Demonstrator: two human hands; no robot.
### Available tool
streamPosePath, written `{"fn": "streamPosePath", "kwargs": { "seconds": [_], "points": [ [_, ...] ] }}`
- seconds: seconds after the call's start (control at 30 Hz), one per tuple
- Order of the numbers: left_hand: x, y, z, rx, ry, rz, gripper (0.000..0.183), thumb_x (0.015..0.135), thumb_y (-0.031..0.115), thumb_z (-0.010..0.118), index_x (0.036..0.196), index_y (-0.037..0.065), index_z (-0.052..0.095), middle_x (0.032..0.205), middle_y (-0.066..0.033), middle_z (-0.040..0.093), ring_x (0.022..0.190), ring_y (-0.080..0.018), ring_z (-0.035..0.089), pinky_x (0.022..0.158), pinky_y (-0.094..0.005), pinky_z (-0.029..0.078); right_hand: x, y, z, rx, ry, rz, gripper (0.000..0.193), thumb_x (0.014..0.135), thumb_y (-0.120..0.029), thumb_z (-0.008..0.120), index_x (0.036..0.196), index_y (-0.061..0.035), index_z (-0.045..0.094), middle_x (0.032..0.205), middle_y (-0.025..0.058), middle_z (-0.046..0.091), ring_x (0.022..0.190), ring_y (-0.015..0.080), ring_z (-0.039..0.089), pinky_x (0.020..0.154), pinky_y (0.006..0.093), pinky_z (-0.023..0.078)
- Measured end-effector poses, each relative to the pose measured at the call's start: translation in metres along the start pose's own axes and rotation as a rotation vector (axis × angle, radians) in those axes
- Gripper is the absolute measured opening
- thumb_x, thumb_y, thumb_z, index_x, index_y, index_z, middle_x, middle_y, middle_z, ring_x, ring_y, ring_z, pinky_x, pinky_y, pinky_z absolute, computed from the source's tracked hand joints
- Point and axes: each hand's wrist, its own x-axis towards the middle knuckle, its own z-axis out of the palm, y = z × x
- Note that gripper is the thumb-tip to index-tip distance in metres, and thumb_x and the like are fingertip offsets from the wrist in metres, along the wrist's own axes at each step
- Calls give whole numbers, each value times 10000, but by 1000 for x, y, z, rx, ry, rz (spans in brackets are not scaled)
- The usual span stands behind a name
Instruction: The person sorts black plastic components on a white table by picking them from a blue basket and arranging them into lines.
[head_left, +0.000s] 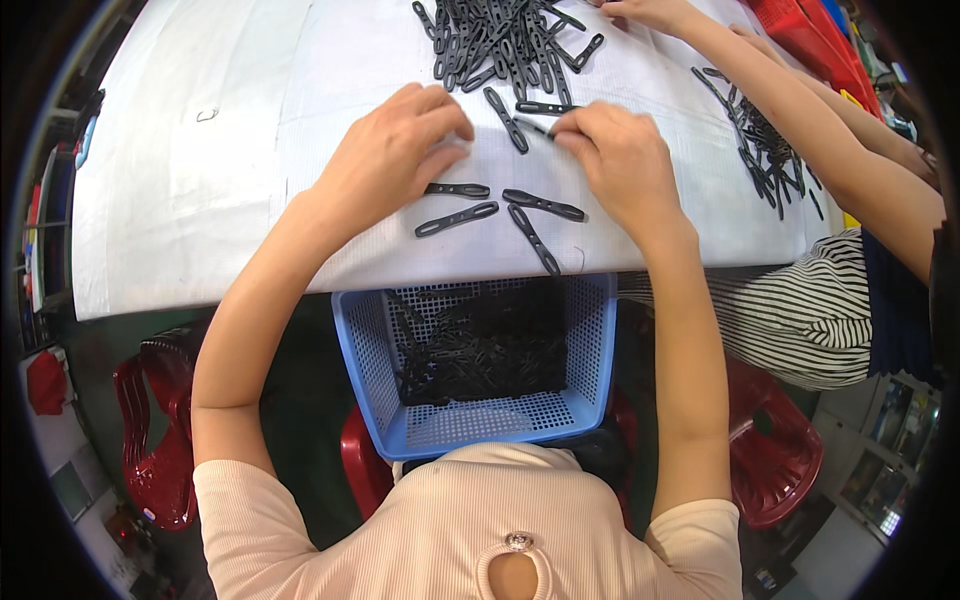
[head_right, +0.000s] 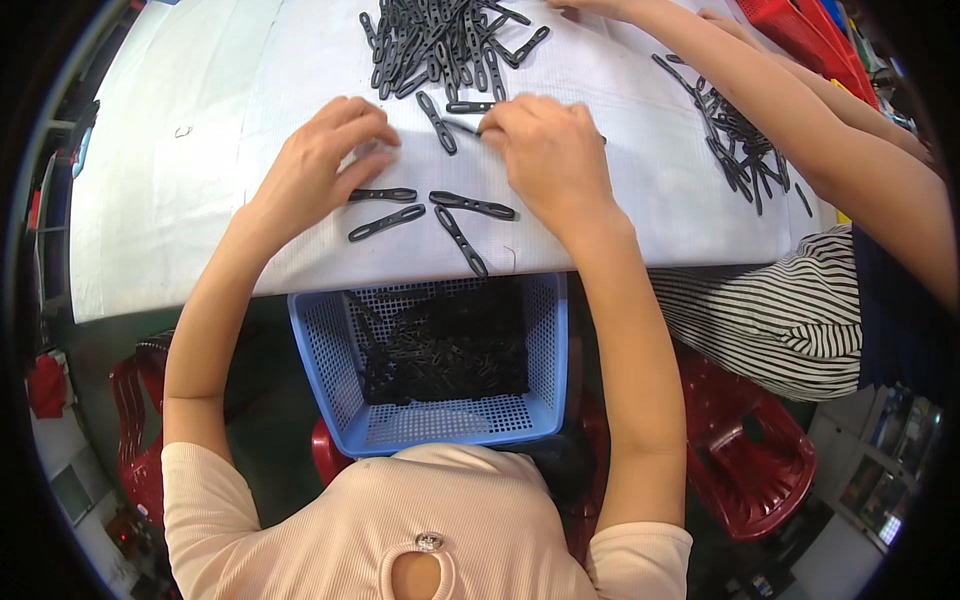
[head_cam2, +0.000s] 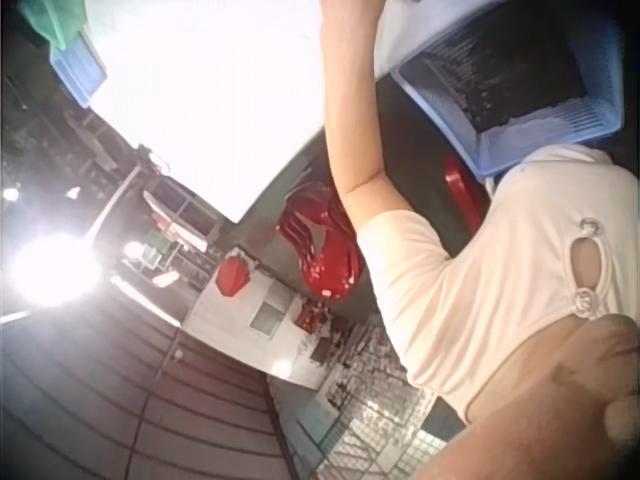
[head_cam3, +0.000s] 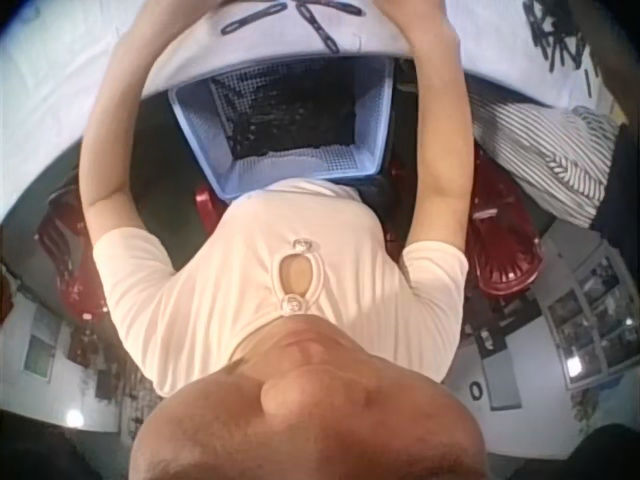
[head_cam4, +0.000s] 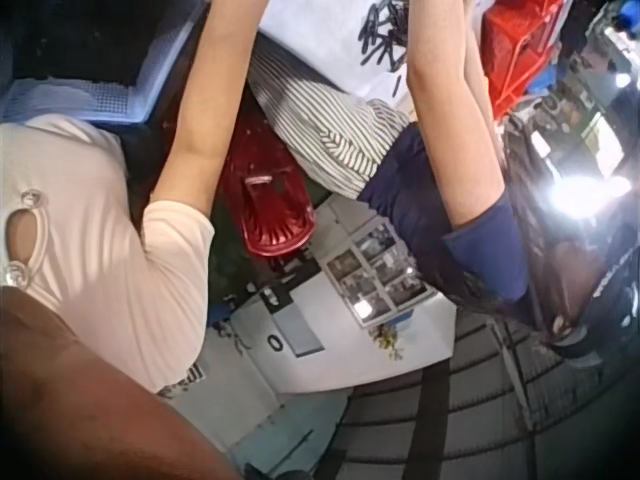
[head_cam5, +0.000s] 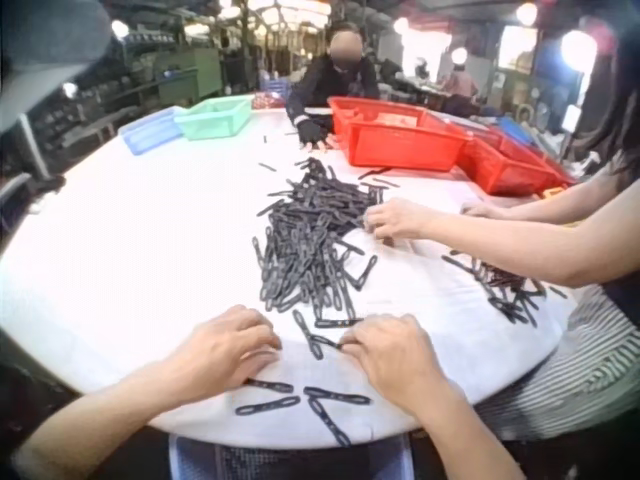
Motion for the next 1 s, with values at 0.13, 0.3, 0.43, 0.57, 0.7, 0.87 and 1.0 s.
{"fn": "streamPosePath", "kwargs": {
  "seconds": [0.13,0.3,0.43,0.57,0.7,0.87,1.0],
  "points": [
    [24,-20,21,115,178,194,125,789,118,661,901,65,646,933,-38,616,913,-206,561,768,-341,480,-5,-4,-20,217,-135,148,121,767,-157,679,856,-75,687,786,64,616,792,235,602,703,354,468],
    [42,-26,24,196,123,350,149,790,137,653,929,89,632,930,-18,615,905,-192,559,787,-333,469,17,17,1,20,191,-117,109,742,-154,685,831,-92,687,823,31,618,825,219,588,724,343,467],
    [42,-23,27,270,64,322,150,801,121,634,943,81,612,928,-25,603,893,-194,558,757,-326,466,15,16,10,-182,239,-183,57,754,-151,668,782,-102,669,795,13,604,817,199,581,706,349,445],
    [18,-11,18,8,-17,107,107,812,73,619,915,45,610,868,-71,596,817,-235,567,704,-322,472,-7,2,-9,120,-13,66,84,763,-140,665,828,-89,679,821,20,617,844,216,585,758,345,444],
    [-2,8,-1,-225,-141,-69,48,806,35,611,847,11,611,785,-97,584,746,-250,576,681,-330,473,-13,12,-25,259,-107,173,145,752,-121,678,891,-82,690,908,46,632,908,240,582,808,346,449],
    [2,17,-1,-73,-60,-96,70,788,60,644,842,28,612,793,-77,577,766,-238,572,693,-336,470,-11,39,-31,271,31,133,227,733,-124,701,955,-83,696,956,84,613,920,241,578,816,344,465],
    [17,13,6,-36,34,-169,109,798,112,657,854,33,608,829,-72,585,785,-241,579,699,-343,472,-16,36,-19,104,94,167,200,751,-114,683,944,-62,684,916,78,612,899,252,591,775,360,481]
  ]
}}
